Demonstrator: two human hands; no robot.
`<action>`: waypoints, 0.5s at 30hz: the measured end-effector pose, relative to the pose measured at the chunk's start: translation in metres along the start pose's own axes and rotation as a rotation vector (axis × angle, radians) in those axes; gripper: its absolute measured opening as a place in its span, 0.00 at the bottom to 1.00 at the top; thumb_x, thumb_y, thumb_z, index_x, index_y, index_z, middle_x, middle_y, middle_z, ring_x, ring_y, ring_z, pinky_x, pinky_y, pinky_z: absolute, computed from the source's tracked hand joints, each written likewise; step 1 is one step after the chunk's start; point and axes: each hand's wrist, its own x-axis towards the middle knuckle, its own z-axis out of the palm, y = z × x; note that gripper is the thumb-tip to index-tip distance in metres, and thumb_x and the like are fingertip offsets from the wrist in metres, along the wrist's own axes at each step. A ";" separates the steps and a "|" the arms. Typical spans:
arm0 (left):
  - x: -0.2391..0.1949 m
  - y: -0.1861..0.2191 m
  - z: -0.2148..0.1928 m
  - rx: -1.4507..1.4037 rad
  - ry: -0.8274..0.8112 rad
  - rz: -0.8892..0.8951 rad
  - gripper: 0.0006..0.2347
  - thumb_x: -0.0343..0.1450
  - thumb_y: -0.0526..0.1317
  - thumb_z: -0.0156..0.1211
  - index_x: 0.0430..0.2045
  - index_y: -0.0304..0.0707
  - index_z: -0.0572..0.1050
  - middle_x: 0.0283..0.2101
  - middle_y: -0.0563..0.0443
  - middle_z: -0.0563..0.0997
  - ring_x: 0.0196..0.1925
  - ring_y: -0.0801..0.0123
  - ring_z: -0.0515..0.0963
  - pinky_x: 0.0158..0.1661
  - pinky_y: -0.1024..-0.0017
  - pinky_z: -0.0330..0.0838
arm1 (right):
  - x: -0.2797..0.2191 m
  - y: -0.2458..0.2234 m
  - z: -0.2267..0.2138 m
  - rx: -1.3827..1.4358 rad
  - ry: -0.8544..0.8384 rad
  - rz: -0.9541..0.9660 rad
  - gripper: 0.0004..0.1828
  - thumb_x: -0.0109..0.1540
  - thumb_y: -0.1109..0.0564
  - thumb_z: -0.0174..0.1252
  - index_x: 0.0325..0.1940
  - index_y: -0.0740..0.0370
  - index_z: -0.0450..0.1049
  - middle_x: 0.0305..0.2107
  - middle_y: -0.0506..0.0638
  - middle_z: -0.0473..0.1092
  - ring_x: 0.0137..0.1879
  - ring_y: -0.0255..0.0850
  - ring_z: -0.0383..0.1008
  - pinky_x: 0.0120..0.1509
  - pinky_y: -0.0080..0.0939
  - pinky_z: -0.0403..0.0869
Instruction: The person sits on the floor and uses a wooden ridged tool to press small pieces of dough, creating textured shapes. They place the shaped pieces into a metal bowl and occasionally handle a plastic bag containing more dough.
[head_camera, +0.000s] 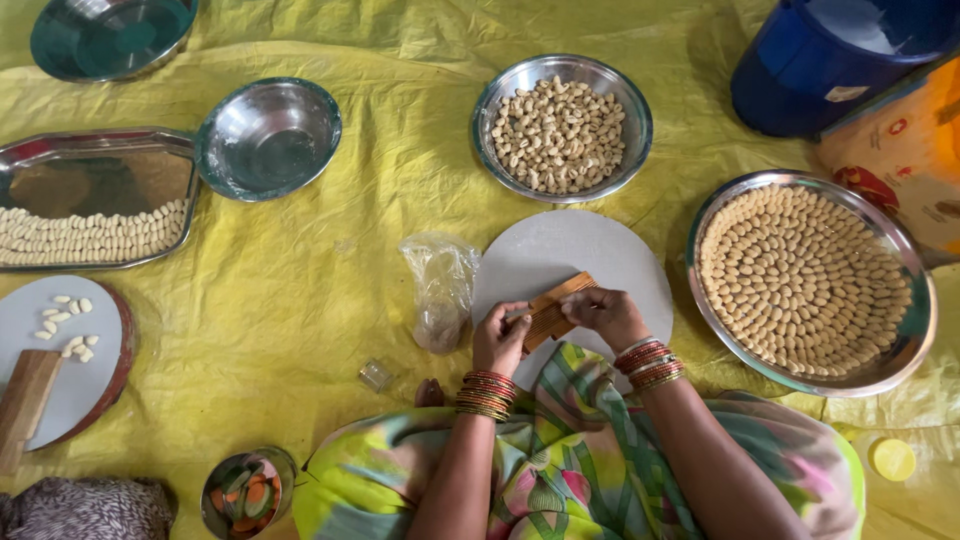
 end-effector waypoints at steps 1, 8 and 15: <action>-0.001 0.003 0.001 -0.031 0.012 0.006 0.11 0.71 0.36 0.60 0.46 0.38 0.77 0.29 0.52 0.83 0.26 0.71 0.79 0.27 0.69 0.72 | -0.004 -0.006 0.005 -0.008 -0.027 0.005 0.09 0.61 0.63 0.63 0.44 0.70 0.80 0.36 0.49 0.80 0.43 0.35 0.80 0.51 0.36 0.80; -0.009 0.010 0.005 -0.032 0.069 0.279 0.13 0.69 0.31 0.57 0.47 0.37 0.75 0.24 0.53 0.78 0.25 0.79 0.71 0.29 0.77 0.65 | -0.021 -0.033 0.031 0.069 -0.139 0.013 0.09 0.62 0.61 0.64 0.44 0.69 0.80 0.32 0.50 0.79 0.35 0.34 0.76 0.41 0.36 0.78; -0.003 -0.001 0.006 -0.119 0.054 0.236 0.12 0.68 0.30 0.56 0.46 0.35 0.76 0.18 0.59 0.67 0.21 0.81 0.62 0.26 0.77 0.57 | -0.027 -0.044 0.042 -0.077 -0.101 -0.049 0.09 0.58 0.63 0.66 0.42 0.68 0.80 0.31 0.49 0.80 0.34 0.32 0.78 0.39 0.34 0.78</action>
